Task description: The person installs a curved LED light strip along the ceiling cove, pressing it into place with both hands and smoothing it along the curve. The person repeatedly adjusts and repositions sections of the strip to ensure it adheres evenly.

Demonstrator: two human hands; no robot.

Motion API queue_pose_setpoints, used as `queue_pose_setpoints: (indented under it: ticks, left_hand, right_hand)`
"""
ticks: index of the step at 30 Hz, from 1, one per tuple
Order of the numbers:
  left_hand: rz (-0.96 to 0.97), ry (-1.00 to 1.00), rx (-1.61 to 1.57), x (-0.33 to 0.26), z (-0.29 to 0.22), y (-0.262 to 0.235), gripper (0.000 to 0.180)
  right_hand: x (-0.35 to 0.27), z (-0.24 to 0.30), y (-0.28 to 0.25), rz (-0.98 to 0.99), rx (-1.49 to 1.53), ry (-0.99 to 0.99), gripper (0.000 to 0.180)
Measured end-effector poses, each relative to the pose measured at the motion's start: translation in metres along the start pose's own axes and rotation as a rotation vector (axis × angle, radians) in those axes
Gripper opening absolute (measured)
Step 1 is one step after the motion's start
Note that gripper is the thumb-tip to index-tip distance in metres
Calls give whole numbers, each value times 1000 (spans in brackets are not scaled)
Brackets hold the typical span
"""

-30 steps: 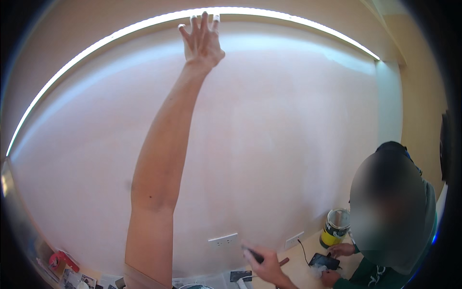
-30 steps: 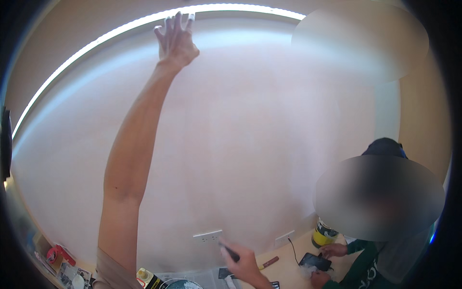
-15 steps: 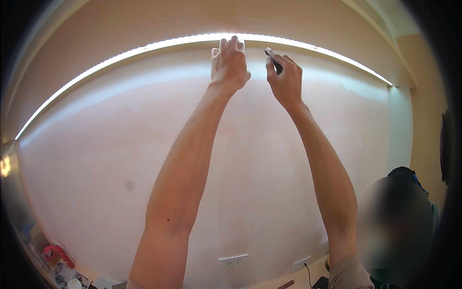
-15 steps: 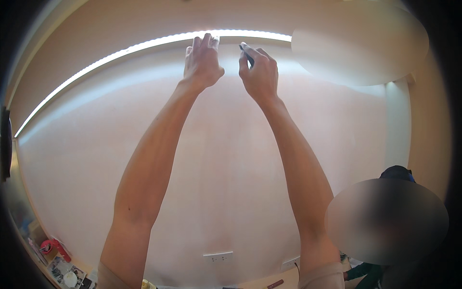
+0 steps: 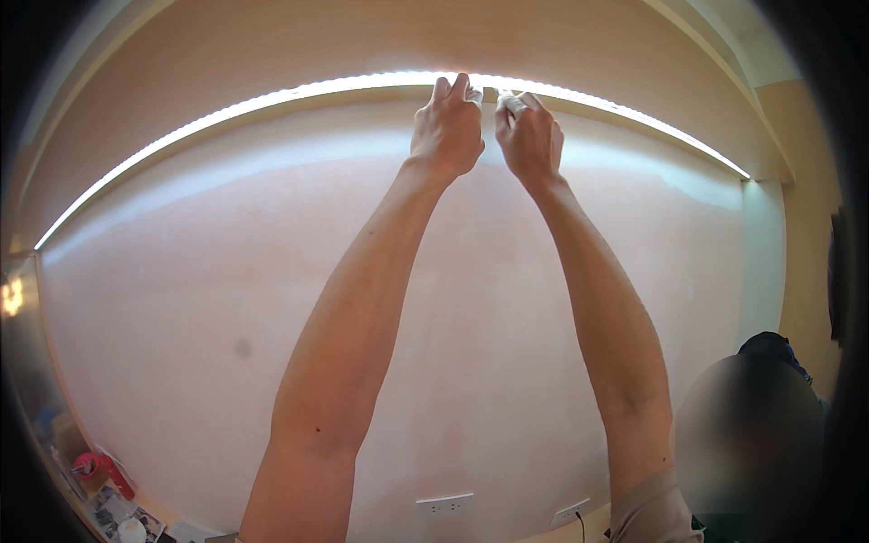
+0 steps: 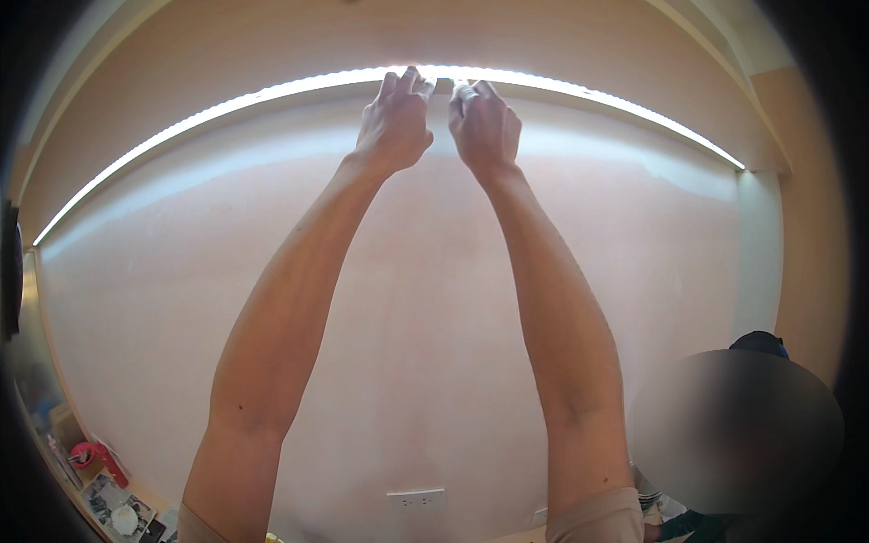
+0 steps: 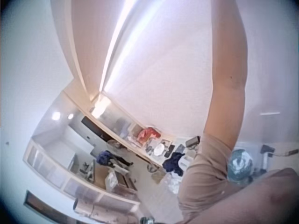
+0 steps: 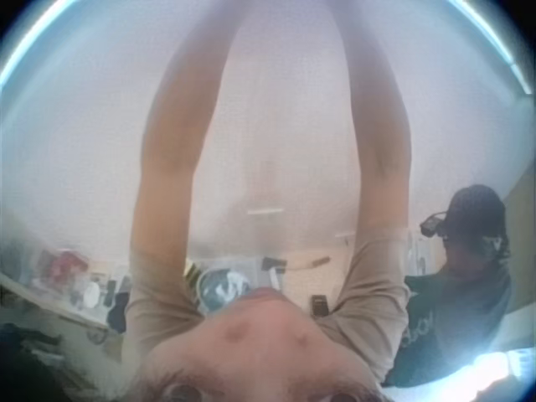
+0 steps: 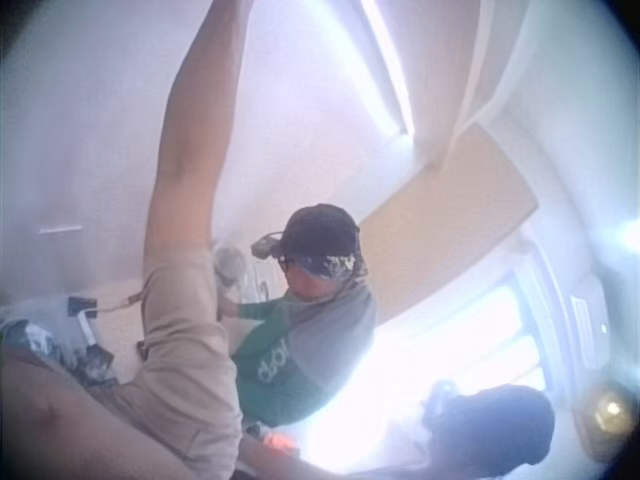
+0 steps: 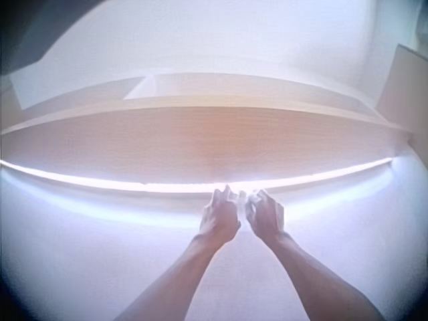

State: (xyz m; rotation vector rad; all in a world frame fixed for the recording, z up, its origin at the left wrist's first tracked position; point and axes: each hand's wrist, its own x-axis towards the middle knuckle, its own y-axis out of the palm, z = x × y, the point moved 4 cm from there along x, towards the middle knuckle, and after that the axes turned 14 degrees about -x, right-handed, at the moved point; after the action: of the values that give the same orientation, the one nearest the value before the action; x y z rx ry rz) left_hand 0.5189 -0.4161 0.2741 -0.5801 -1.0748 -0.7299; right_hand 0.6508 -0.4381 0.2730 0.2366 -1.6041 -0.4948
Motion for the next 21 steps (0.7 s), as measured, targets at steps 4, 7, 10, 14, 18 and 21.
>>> queue_pose_setpoints:
  ticks: [4, 7, 10, 14, 18, 21]
  left_hand:
    - [-46, 16, -14, -4, -5, 1, 43]
    - [-69, 20, -29, -3, -7, 7, 40]
    - [-20, -8, -28, -3, 0, 4, 37]
    - [-10, 7, -70, 0, 3, 15, 37]
    - [-23, 33, -119, -6, 18, 15, 41]
    - [9, 16, -145, -16, 22, 24, 40]
  right_hand:
    - [5, -9, 2, 76, -10, 98, 18]
    - [3, 12, 5, 72, -26, 43, 14]
    - [4, 8, 4, 69, -27, 45, 12]
    - [-4, -6, 14, 62, -66, 51, 18]
    - [-9, 7, 20, 83, -42, 15, 19]
    - [-21, -23, 20, 138, -41, 143, 20]
